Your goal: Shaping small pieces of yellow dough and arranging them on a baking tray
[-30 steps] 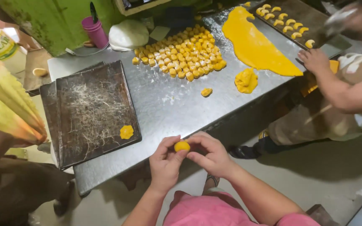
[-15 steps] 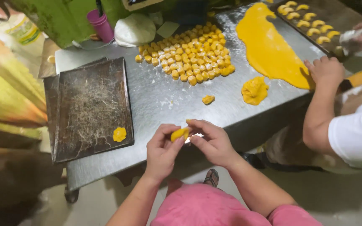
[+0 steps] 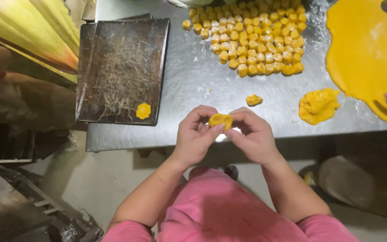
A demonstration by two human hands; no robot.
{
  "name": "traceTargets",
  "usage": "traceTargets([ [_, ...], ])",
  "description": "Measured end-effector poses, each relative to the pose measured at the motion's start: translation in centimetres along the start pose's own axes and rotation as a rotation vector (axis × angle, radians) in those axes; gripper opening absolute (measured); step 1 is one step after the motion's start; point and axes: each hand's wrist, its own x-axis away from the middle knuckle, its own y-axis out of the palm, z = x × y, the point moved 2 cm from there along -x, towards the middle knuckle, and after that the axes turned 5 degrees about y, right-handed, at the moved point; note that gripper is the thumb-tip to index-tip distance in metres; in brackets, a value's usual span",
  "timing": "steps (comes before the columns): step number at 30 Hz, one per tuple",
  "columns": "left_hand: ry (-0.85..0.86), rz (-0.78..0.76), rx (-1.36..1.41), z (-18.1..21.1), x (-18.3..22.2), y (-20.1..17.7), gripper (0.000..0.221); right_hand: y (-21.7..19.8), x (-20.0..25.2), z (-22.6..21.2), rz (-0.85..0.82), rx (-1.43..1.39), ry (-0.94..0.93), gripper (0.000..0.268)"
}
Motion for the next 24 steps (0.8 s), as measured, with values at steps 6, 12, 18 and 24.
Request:
traceTargets([
  [6,-0.118,-0.051,0.062,0.2,-0.8,-1.9,0.038,1.2,-1.6,-0.2,0.033,0.181,-0.016,0.009],
  [12,-0.08,-0.063,0.113,-0.3,-2.0,-6.6,0.029,4.4,-2.9,1.8,0.049,0.115,0.135,0.018],
  [18,-0.127,-0.178,0.112,1.8,-4.9,-11.8,0.039,10.3,-6.1,0.1,0.151,0.208,0.178,0.01],
  [24,-0.194,-0.211,0.251,0.9,-6.4,-17.1,0.039,14.1,-8.0,3.2,0.15,0.17,0.238,0.011],
])
